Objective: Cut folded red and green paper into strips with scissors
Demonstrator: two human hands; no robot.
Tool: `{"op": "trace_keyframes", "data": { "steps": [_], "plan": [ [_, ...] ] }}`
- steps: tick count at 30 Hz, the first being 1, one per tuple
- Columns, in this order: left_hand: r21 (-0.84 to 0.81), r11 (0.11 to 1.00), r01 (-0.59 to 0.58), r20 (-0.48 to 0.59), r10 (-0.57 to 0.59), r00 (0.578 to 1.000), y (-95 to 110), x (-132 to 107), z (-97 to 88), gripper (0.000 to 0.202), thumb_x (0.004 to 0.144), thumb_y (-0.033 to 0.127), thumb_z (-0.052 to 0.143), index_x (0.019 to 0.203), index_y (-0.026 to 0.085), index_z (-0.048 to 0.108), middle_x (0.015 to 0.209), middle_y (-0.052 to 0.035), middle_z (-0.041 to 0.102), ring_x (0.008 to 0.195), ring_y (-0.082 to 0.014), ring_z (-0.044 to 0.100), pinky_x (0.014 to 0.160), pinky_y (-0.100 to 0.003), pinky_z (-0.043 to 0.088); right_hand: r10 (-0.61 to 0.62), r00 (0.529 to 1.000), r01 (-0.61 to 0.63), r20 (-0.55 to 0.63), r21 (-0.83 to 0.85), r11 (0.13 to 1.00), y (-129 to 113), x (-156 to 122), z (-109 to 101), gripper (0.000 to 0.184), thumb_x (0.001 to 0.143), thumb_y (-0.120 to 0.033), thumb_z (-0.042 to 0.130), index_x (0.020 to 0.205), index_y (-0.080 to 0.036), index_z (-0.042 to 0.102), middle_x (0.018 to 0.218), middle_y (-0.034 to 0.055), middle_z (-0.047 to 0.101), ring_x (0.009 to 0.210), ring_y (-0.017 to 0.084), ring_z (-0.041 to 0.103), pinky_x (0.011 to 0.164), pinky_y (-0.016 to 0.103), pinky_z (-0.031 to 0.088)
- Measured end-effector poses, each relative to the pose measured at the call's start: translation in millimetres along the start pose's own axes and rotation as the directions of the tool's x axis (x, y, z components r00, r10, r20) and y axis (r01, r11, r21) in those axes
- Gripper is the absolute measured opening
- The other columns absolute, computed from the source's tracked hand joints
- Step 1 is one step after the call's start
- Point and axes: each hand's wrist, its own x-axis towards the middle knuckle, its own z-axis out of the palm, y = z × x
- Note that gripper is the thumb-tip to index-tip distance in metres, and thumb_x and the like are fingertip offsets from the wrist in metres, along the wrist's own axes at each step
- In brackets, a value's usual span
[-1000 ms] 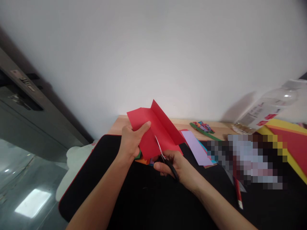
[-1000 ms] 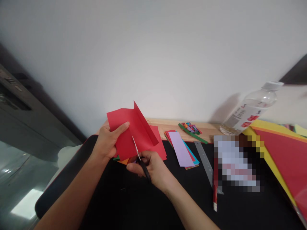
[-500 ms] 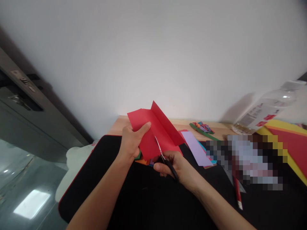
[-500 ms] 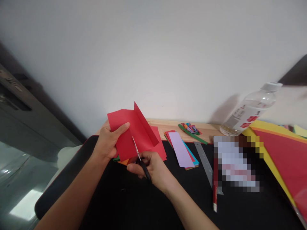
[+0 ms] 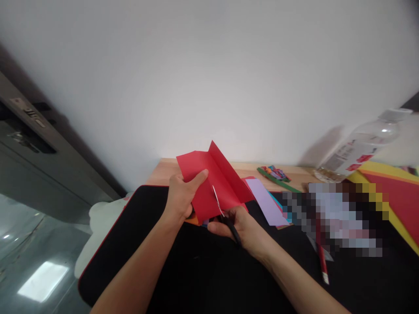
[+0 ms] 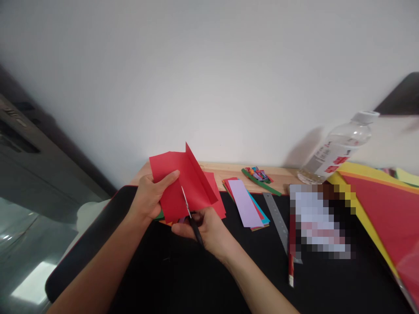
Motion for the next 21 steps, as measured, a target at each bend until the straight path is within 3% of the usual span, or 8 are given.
{"op": "trace_keyframes", "data": {
  "steps": [5, 13, 21],
  "plan": [
    [-0.003, 1.0, 0.004, -0.003, -0.004, 1.0, 0, 0, 0.3, 0.023, 0.055, 0.028, 0.079, 0.066, 0.012, 0.066, 0.065, -0.0053, 0.067, 0.057, -0.0163, 0.061, 0.055, -0.028, 0.051, -0.026, 1.0, 0.026, 0.003, -0.015, 1.0, 5, 1, -1, 0.049, 0.061, -0.05, 0.076, 0.096, -0.018, 0.064, 0.09, 0.0056, 0.063, 0.081, 0.02, 0.057, 0.07, 0.028, 0.045],
    [0.008, 1.0, 0.009, -0.017, -0.008, 1.0, 1, -1, 1.0, 0.023, 0.056, 0.028, 0.08, 0.063, 0.012, 0.065, 0.064, -0.0046, 0.066, 0.056, -0.0148, 0.06, 0.053, -0.026, 0.05, 0.039, 0.999, -0.042, -0.035, -0.098, 0.994, 4, -1, -3, 0.039, 0.063, -0.047, 0.076, 0.079, -0.015, 0.06, 0.061, -0.0038, 0.05, 0.052, 0.008, 0.039, 0.048, 0.021, 0.029],
    [0.006, 1.0, -0.008, -0.01, 0.008, 1.0, -2, 1, 0.0, 0.024, 0.056, 0.029, 0.08, 0.064, 0.012, 0.065, 0.062, -0.0039, 0.066, 0.055, -0.0146, 0.06, 0.053, -0.026, 0.05, 0.022, 0.997, -0.036, -0.074, -0.189, 0.981, 11, 1, -7, 0.038, 0.067, -0.047, 0.072, 0.084, -0.015, 0.061, 0.061, -0.0035, 0.049, 0.049, 0.007, 0.036, 0.046, 0.022, 0.029]
  ]
}}
